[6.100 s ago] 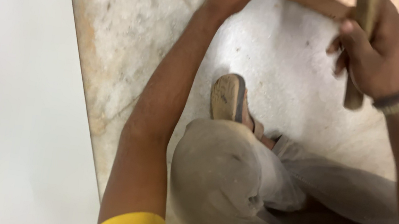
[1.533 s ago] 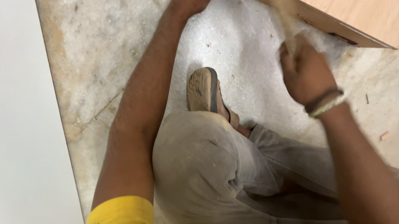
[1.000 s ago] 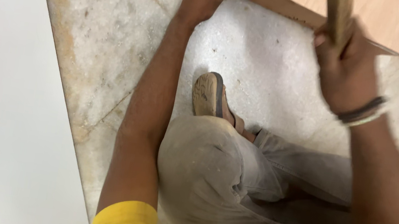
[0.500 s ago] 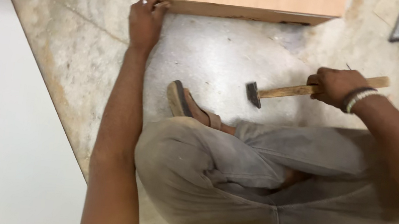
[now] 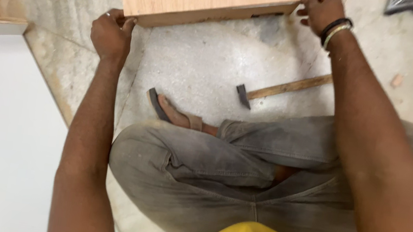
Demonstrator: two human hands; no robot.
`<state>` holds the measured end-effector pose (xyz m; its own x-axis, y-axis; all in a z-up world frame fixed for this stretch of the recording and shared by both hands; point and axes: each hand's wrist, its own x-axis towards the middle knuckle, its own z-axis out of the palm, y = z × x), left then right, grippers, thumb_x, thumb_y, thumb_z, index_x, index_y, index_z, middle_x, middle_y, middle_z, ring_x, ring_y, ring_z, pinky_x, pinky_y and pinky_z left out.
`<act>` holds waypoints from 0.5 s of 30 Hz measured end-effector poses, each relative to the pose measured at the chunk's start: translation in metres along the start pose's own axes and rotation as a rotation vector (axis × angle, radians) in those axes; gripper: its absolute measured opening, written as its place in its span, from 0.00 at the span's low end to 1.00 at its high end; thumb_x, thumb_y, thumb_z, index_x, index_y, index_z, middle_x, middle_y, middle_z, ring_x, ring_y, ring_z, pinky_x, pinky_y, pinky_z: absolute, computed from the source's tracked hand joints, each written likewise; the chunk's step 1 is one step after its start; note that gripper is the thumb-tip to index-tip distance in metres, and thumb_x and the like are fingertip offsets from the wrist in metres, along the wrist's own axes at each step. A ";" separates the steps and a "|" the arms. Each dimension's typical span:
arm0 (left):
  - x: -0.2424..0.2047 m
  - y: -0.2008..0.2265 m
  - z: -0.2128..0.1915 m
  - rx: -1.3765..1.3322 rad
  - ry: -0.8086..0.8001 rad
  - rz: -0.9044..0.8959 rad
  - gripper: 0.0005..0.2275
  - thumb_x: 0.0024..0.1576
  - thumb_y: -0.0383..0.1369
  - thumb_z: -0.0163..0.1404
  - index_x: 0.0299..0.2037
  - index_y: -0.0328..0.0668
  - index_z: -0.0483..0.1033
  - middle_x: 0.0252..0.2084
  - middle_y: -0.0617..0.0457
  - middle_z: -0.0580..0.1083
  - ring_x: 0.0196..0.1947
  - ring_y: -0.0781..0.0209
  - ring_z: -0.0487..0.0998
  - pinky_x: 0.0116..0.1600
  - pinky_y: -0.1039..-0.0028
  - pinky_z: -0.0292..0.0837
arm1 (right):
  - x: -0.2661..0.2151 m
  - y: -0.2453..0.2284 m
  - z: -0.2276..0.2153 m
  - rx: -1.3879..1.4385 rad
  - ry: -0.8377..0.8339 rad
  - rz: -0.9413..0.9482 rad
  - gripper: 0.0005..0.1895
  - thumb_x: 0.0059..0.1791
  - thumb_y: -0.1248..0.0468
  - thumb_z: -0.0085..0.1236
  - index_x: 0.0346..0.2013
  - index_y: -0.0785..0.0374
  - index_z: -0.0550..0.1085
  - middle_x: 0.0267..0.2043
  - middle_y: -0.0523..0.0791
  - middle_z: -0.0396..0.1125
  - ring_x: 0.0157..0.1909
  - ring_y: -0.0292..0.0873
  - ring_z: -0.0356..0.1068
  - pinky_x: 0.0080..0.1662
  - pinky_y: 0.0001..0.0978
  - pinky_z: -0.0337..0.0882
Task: The person assembles a wooden box by applying glue to the edges of wooden boards and hammering nails into the joints to secure them.
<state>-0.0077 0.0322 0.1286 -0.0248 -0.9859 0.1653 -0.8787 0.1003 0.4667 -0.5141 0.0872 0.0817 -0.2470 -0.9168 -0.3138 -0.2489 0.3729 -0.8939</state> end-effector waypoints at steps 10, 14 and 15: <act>0.033 0.032 0.005 0.408 -0.140 -0.015 0.28 0.46 0.42 0.73 0.54 0.41 0.75 0.38 0.43 0.80 0.37 0.43 0.81 0.38 0.59 0.74 | 0.007 -0.008 0.003 0.007 -0.052 0.035 0.11 0.59 0.57 0.52 0.45 0.63 0.74 0.41 0.42 0.74 0.39 0.36 0.76 0.42 0.31 0.78; 0.043 0.057 0.052 0.437 0.247 0.593 0.27 0.26 0.41 0.72 0.36 0.44 0.76 0.29 0.48 0.79 0.30 0.49 0.80 0.36 0.56 0.74 | 0.000 -0.007 0.000 -0.143 -0.047 -0.009 0.16 0.62 0.53 0.47 0.43 0.62 0.75 0.37 0.42 0.74 0.38 0.35 0.74 0.44 0.29 0.77; 0.044 0.066 0.069 0.378 0.118 0.586 0.20 0.35 0.38 0.72 0.33 0.44 0.76 0.29 0.48 0.77 0.31 0.48 0.79 0.35 0.57 0.72 | -0.002 -0.005 0.000 -0.169 -0.043 -0.078 0.17 0.63 0.52 0.46 0.43 0.62 0.75 0.37 0.42 0.73 0.38 0.35 0.74 0.44 0.29 0.77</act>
<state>-0.0995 -0.0141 0.1072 -0.5111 -0.7608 0.4000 -0.8425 0.5355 -0.0581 -0.5123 0.0873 0.0870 -0.1819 -0.9477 -0.2624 -0.4207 0.3162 -0.8503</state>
